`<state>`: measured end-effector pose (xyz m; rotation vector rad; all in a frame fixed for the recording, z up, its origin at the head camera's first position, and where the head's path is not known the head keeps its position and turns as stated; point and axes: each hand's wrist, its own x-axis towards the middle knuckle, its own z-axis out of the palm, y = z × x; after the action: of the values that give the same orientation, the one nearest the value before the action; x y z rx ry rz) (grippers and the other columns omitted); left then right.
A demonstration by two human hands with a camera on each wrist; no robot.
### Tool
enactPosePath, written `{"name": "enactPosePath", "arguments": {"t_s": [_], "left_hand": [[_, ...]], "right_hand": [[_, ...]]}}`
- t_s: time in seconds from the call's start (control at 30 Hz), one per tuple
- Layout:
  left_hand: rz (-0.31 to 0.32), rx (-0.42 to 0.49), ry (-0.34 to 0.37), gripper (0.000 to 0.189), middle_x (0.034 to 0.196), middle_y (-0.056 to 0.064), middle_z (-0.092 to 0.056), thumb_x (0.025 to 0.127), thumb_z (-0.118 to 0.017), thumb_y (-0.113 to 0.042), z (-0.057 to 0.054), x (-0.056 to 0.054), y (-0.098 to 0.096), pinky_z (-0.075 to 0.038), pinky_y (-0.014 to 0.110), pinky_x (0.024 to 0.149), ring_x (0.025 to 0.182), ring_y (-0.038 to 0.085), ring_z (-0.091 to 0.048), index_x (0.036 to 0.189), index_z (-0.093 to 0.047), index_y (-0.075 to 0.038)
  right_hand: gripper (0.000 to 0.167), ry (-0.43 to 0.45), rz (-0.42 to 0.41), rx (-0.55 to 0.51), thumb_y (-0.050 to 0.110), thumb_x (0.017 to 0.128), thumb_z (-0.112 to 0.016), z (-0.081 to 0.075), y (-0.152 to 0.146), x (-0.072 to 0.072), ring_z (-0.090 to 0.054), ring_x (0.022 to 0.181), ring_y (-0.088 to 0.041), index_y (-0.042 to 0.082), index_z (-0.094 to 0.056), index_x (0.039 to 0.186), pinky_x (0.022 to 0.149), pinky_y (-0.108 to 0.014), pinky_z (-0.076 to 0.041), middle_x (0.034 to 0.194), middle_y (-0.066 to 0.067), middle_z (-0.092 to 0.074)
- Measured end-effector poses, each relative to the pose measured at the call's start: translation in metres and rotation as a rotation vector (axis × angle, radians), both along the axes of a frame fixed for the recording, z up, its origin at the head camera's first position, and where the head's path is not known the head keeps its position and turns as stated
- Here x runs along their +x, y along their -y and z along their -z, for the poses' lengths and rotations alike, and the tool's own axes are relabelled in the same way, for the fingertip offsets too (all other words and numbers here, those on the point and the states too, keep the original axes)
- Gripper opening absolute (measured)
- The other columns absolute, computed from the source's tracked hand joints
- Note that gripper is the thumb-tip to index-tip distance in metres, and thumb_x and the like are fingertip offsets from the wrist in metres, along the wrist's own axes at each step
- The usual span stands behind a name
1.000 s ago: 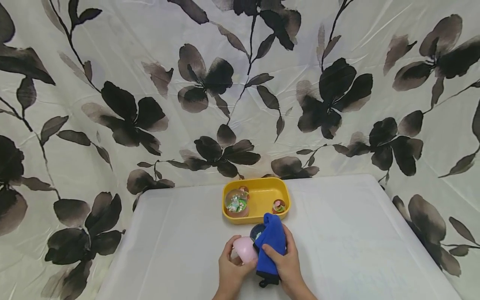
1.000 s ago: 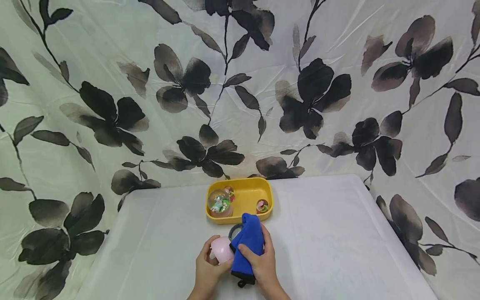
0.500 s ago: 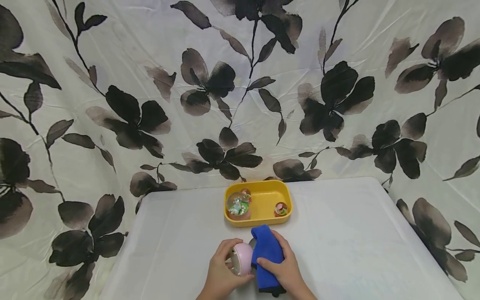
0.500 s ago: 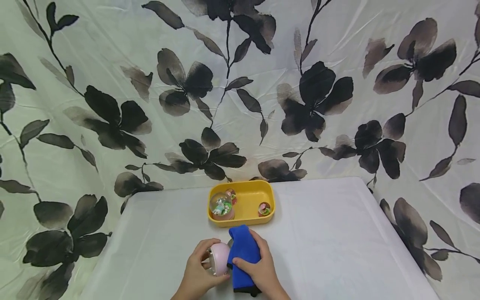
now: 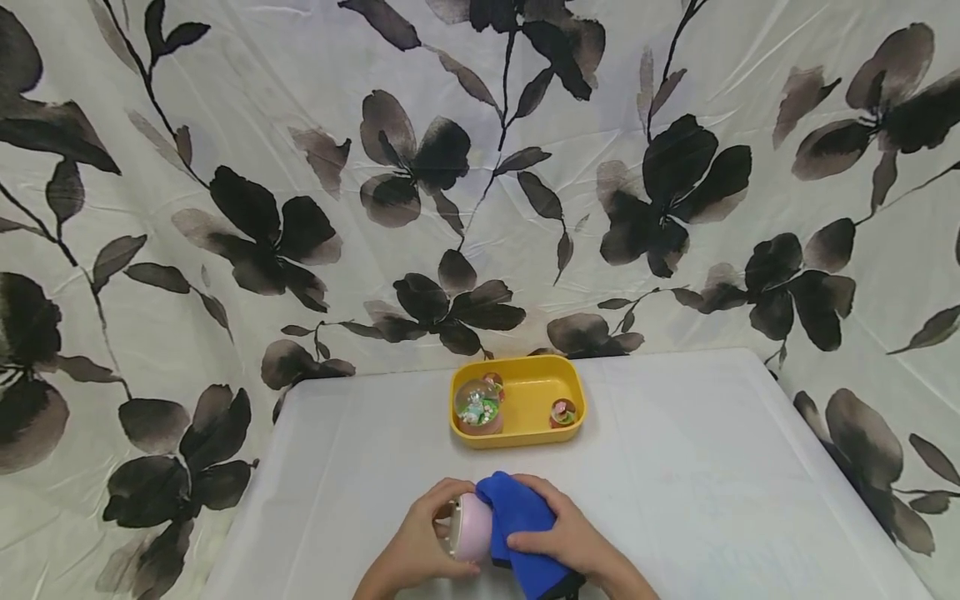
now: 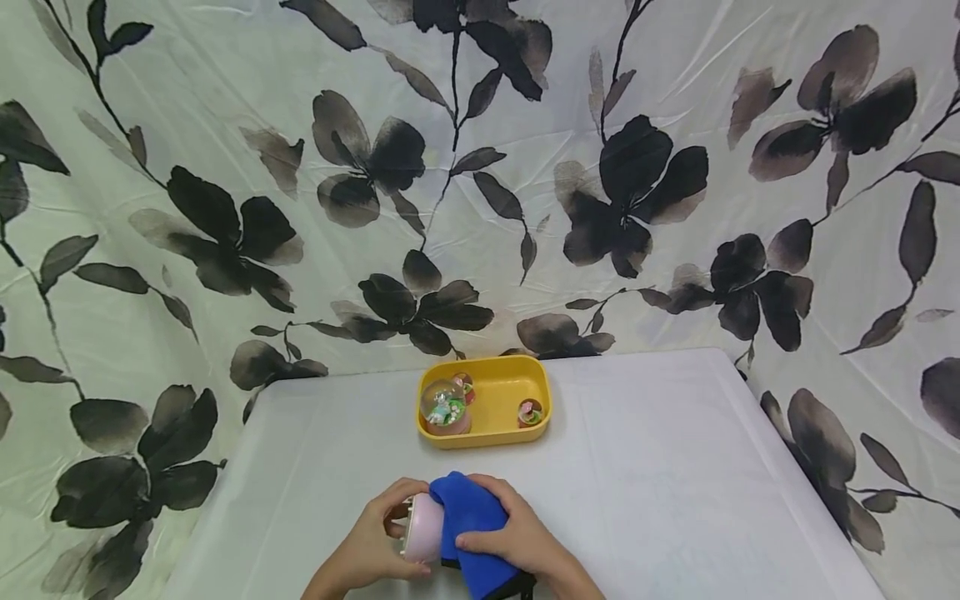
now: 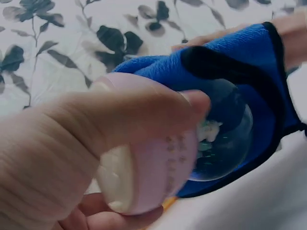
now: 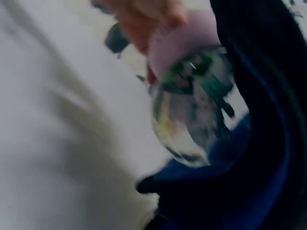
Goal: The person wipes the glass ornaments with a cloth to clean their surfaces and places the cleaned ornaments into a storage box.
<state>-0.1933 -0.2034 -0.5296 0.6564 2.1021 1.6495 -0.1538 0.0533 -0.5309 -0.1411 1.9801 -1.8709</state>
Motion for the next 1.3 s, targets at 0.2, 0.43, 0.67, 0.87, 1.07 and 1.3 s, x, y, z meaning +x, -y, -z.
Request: {"name": "enactPosePath", "arguments": {"t_s": [0.2,0.43,0.67,0.87,1.07,1.3], "left_hand": [[0.080,0.231,0.106,0.082,0.131,0.016,-0.048,0.062,-0.088,0.005,0.005,0.006,-0.003,-0.057,0.042,0.073,0.099,0.031,-0.064,0.134,-0.051,-0.010],[0.049,0.427,0.202,0.079,0.129,0.022,-0.046,0.066,-0.085,0.004,0.018,0.014,-0.007,-0.055,0.045,0.079,0.105,0.029,-0.060,0.134,-0.045,0.004],[-0.218,0.376,0.280,0.075,0.121,0.013,-0.055,0.066,-0.083,-0.001,0.019,0.029,-0.019,-0.053,0.037,0.083,0.103,0.023,-0.058,0.132,-0.047,0.004],[-0.398,0.468,0.355,0.073,0.123,0.014,-0.054,0.066,-0.076,0.002,0.003,0.028,-0.040,-0.051,0.040,0.086,0.108,0.027,-0.053,0.132,-0.046,0.001],[-0.516,0.435,0.334,0.081,0.124,0.015,-0.052,0.066,-0.080,0.004,-0.005,0.030,-0.053,-0.053,0.036,0.085,0.108,0.027,-0.053,0.137,-0.041,0.004],[-0.619,0.402,0.201,0.080,0.121,0.020,-0.050,0.062,-0.085,0.005,-0.003,0.036,-0.067,-0.057,0.038,0.070,0.091,0.031,-0.062,0.132,-0.048,-0.001]], "right_hand": [[0.065,0.106,-0.124,-0.213,0.028,0.087,-0.067,-0.001,-0.011,-0.004,-0.047,0.114,-0.031,0.018,-0.041,0.146,0.089,-0.043,-0.043,0.135,-0.013,-0.047],[0.075,0.165,-0.081,-0.414,0.036,0.091,-0.059,-0.002,-0.011,0.005,-0.049,0.116,-0.029,0.006,-0.025,0.151,0.095,-0.039,-0.042,0.133,-0.014,-0.049],[0.084,0.340,0.088,-0.492,0.043,0.096,-0.050,-0.009,-0.006,0.011,-0.045,0.117,-0.029,0.009,-0.002,0.156,0.094,-0.041,-0.040,0.138,-0.017,-0.042],[0.084,0.228,0.228,-0.458,0.045,0.096,-0.050,-0.017,-0.001,0.002,-0.042,0.119,-0.028,0.010,-0.004,0.156,0.094,-0.039,-0.039,0.144,-0.018,-0.036],[0.080,0.179,0.355,-0.445,0.044,0.096,-0.051,-0.021,0.004,0.002,-0.045,0.118,-0.028,0.013,-0.007,0.155,0.093,-0.040,-0.043,0.145,-0.019,-0.035],[0.076,0.136,0.517,-0.362,0.037,0.096,-0.058,-0.015,0.016,0.002,-0.044,0.122,-0.031,0.015,-0.015,0.154,0.099,-0.045,-0.042,0.147,-0.019,-0.035]]}}
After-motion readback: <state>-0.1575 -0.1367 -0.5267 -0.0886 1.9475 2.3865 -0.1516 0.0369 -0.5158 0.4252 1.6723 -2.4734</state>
